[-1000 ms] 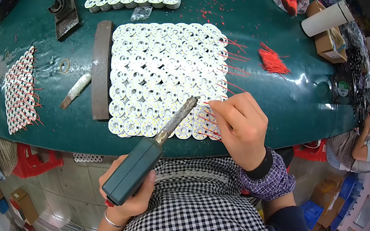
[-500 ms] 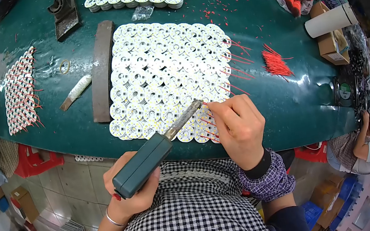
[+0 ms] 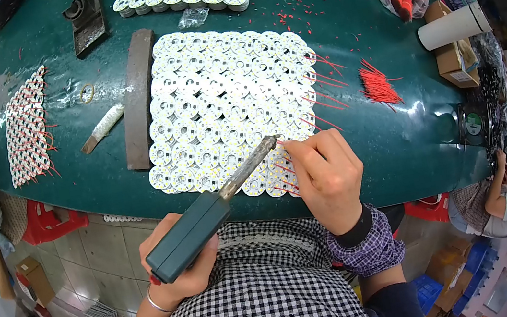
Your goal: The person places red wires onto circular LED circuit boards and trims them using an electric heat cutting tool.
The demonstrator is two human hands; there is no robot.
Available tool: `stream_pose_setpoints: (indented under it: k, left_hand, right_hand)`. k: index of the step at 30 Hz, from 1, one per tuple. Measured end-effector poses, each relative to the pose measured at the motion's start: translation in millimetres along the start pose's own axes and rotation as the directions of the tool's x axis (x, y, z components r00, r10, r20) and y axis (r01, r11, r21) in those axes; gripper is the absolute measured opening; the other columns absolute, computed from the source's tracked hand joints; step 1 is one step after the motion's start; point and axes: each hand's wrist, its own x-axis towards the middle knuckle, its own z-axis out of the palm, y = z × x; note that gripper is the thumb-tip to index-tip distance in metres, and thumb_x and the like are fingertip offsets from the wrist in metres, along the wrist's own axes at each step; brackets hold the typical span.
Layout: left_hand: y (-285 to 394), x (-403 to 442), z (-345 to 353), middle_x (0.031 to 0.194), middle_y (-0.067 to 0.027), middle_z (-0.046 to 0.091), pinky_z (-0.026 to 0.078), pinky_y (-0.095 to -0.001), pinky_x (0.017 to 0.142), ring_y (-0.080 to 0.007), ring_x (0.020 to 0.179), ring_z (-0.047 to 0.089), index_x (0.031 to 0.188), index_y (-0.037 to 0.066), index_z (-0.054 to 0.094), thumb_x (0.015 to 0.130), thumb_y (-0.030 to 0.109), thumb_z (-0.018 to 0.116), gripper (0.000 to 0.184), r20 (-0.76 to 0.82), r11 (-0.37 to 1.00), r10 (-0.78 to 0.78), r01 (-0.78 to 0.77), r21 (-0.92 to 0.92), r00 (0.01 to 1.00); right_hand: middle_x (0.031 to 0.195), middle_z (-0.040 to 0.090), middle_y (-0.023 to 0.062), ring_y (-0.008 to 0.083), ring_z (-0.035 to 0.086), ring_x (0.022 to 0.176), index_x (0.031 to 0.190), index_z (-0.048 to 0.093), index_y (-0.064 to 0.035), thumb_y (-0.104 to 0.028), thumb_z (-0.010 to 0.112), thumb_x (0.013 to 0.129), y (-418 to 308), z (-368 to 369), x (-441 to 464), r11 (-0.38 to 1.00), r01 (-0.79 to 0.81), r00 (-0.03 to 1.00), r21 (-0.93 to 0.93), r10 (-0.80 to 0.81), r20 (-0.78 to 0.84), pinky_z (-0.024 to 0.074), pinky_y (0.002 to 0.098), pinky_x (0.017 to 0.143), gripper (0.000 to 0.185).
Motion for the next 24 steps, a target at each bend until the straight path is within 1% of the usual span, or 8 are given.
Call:
stream_pose_setpoints:
  k: [3,5,6,9,11,15,20,24]
  left_hand:
    - [1,-2,-6,0.085,-0.0149,0.068,0.050,-0.0289,0.054,-0.0212,0.062,0.065,0.093,-0.004,0.072,0.071,-0.001,0.076,0.023,0.016,1.000,0.005,-0.005,-0.011,1.000]
    - [1,-4,-7,0.086,-0.0153,0.068,0.052,-0.0286,0.056,-0.0210,0.064,0.066,0.094,-0.005,0.072,0.071,-0.001,0.076,0.023,0.036,0.998,-0.062,0.062,0.006,0.997]
    - [2,-2,-6,0.086,-0.0153,0.068,0.052,-0.0286,0.056,-0.0210,0.064,0.066,0.094,-0.005,0.072,0.071,-0.001,0.076,0.023,0.036,0.998,-0.061,0.061,0.006,0.997]
    - [5,2,-3,0.087,-0.0158,0.069,0.053,-0.0287,0.058,-0.0210,0.066,0.067,0.096,-0.006,0.072,0.071,-0.002,0.077,0.025,0.009,0.995,-0.077,0.077,-0.064,0.997]
    - [1,1,0,0.091,-0.0150,0.070,0.055,-0.0279,0.062,-0.0201,0.070,0.069,0.098,-0.006,0.072,0.073,-0.002,0.077,0.026,0.010,0.996,-0.073,0.074,-0.059,0.997]
    - [6,11,5,0.093,-0.0140,0.070,0.055,-0.0273,0.064,-0.0194,0.072,0.070,0.099,-0.005,0.072,0.074,-0.001,0.077,0.026,0.025,0.992,-0.077,0.079,-0.102,0.997]
    - [11,22,6,0.092,-0.0126,0.070,0.055,-0.0274,0.063,-0.0188,0.071,0.069,0.097,-0.004,0.072,0.076,-0.001,0.076,0.021,0.047,0.999,0.026,-0.024,-0.034,0.999]
    - [13,26,8,0.090,-0.0121,0.070,0.054,-0.0275,0.062,-0.0193,0.070,0.069,0.095,-0.004,0.072,0.076,-0.001,0.075,0.020,0.036,0.998,0.059,-0.059,-0.007,0.998]
  right_hand:
    - [0.079,0.057,0.0060,0.0221,0.058,0.072,0.093,0.071,-0.0012,0.007,0.074,0.072,-1,2,0,1.000,-0.006,1.000,0.005,0.006,-0.021,0.0482,0.0344,0.058,0.022]
    - [0.080,0.058,0.0062,0.0226,0.059,0.072,0.092,0.071,-0.0013,0.007,0.074,0.073,-2,2,1,1.000,-0.007,0.999,0.015,0.008,-0.046,0.0484,0.0348,0.059,0.021]
    - [0.081,0.059,0.0064,0.0230,0.059,0.073,0.091,0.070,-0.0014,0.006,0.074,0.073,-2,1,2,1.000,-0.008,0.997,0.024,0.009,-0.070,0.0485,0.0351,0.060,0.020]
    - [0.082,0.060,0.0068,0.0237,0.059,0.074,0.090,0.069,-0.0015,0.006,0.074,0.073,1,0,2,1.000,-0.025,0.993,0.002,0.026,-0.113,0.0489,0.0356,0.061,0.019]
    - [0.083,0.060,0.0070,0.0239,0.059,0.074,0.090,0.069,-0.0015,0.006,0.074,0.073,6,2,2,1.000,-0.028,0.994,-0.003,0.028,-0.102,0.0490,0.0355,0.061,0.019]
    - [0.084,0.060,0.0074,0.0244,0.059,0.074,0.091,0.069,-0.0015,0.006,0.074,0.074,7,3,1,0.999,-0.035,0.997,-0.009,0.034,-0.072,0.0496,0.0358,0.062,0.020]
    - [0.084,0.060,0.0075,0.0246,0.060,0.075,0.091,0.068,-0.0012,0.007,0.073,0.073,7,2,2,0.999,-0.041,0.997,-0.006,0.041,-0.060,0.0504,0.0361,0.063,0.021]
    - [0.084,0.060,0.0078,0.0247,0.060,0.076,0.092,0.069,-0.0009,0.007,0.073,0.073,7,1,3,0.999,-0.038,0.998,-0.012,0.037,-0.048,0.0510,0.0360,0.063,0.021]
